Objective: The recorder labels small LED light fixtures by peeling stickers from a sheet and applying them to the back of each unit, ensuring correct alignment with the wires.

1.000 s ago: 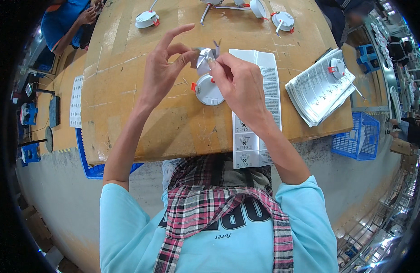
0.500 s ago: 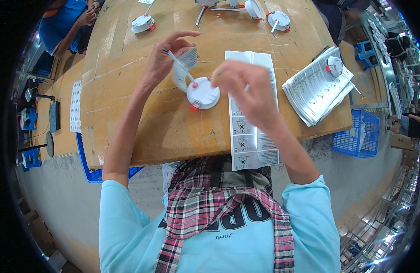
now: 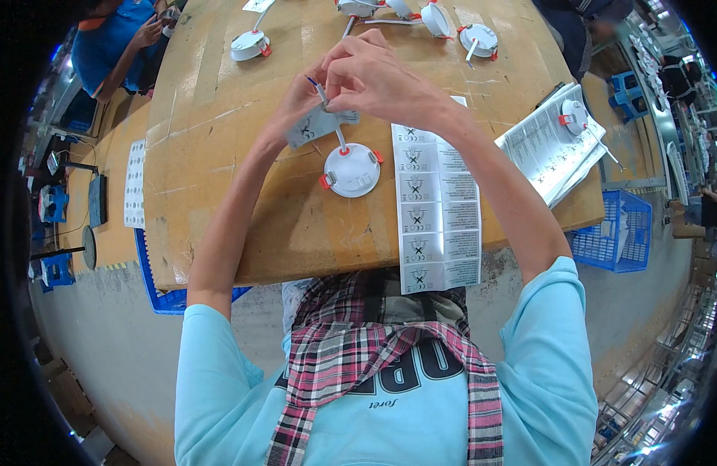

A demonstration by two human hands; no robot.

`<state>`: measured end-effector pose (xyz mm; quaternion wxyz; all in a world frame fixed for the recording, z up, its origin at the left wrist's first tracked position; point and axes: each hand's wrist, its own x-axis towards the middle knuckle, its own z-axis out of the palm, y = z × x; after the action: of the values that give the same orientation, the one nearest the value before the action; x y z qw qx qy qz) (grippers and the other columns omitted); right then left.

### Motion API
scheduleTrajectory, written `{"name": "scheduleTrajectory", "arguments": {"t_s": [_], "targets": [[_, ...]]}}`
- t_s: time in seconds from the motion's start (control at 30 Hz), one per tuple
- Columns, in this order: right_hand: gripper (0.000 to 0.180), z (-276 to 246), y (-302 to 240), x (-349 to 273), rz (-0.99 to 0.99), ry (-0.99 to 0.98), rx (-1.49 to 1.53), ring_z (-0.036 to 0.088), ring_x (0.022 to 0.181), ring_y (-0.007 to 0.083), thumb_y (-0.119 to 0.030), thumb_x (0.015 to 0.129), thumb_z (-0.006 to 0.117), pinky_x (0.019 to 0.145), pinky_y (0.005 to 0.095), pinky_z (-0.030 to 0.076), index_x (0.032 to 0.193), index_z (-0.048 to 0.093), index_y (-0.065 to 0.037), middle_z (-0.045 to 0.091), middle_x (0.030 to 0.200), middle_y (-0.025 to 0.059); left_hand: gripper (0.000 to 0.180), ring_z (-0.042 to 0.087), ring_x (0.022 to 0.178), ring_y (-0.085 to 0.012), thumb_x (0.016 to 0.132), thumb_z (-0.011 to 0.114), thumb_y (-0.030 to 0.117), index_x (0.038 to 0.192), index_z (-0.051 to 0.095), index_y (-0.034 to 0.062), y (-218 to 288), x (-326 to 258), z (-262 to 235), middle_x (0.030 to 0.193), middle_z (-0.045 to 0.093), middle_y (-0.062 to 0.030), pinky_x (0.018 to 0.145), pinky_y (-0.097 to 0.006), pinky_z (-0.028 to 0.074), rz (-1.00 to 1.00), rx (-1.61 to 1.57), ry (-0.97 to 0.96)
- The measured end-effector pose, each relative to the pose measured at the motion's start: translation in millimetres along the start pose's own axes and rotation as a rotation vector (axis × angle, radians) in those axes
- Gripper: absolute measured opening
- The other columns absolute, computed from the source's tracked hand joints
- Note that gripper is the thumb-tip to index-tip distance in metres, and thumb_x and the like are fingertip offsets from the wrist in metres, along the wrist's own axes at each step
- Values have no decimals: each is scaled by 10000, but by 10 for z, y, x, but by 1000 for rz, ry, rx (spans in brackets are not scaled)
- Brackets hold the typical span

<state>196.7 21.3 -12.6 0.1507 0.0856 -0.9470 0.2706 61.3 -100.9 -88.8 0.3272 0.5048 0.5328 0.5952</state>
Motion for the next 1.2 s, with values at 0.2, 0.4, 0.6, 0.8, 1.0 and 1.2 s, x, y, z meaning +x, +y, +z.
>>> {"name": "scheduleTrajectory", "arguments": {"t_s": [0.2,0.4,0.6,0.8,1.0,1.2], "targets": [[126,-154,-250,-118,-55,57,16,459,1074,234,-110,758,717,915,362,395,766,601,-62,576,993,28,473,600,999,-125,911,618,275,1291,505,18,-62,-100,-288,1094,643,-85,909,-282,475,-222,-249,-3],[139,-246,-390,-217,-168,175,-122,491,1039,235,-99,752,722,889,352,423,763,594,-45,584,881,38,413,570,1087,-162,871,562,174,1255,553,23,194,-478,-294,1176,616,-95,1009,-333,410,-146,-67,97],[125,-148,-477,-231,23,141,20,591,816,191,-86,772,718,729,314,476,781,613,-21,610,845,60,419,533,1132,-164,842,636,170,1231,570,29,378,-802,183,1188,614,-73,1044,-360,354,-124,-95,23],[156,-140,-518,-264,227,150,160,608,714,160,-137,789,705,663,301,480,824,646,4,635,751,82,231,607,946,-112,834,713,176,1021,700,42,358,-764,439,1001,690,-52,836,-340,489,-280,-82,129],[204,-162,-541,-439,614,-100,332,596,689,121,-186,780,715,621,255,460,856,672,-3,653,738,72,231,672,681,-196,840,667,241,905,727,27,235,-801,447,817,713,-126,666,-346,516,30,708,463],[167,-258,-706,-600,565,-291,675,524,629,62,-174,826,676,572,226,404,867,633,-18,597,680,2,297,669,683,-202,852,637,296,914,726,20,321,-875,453,792,708,-129,617,-330,497,-385,541,458]]}}
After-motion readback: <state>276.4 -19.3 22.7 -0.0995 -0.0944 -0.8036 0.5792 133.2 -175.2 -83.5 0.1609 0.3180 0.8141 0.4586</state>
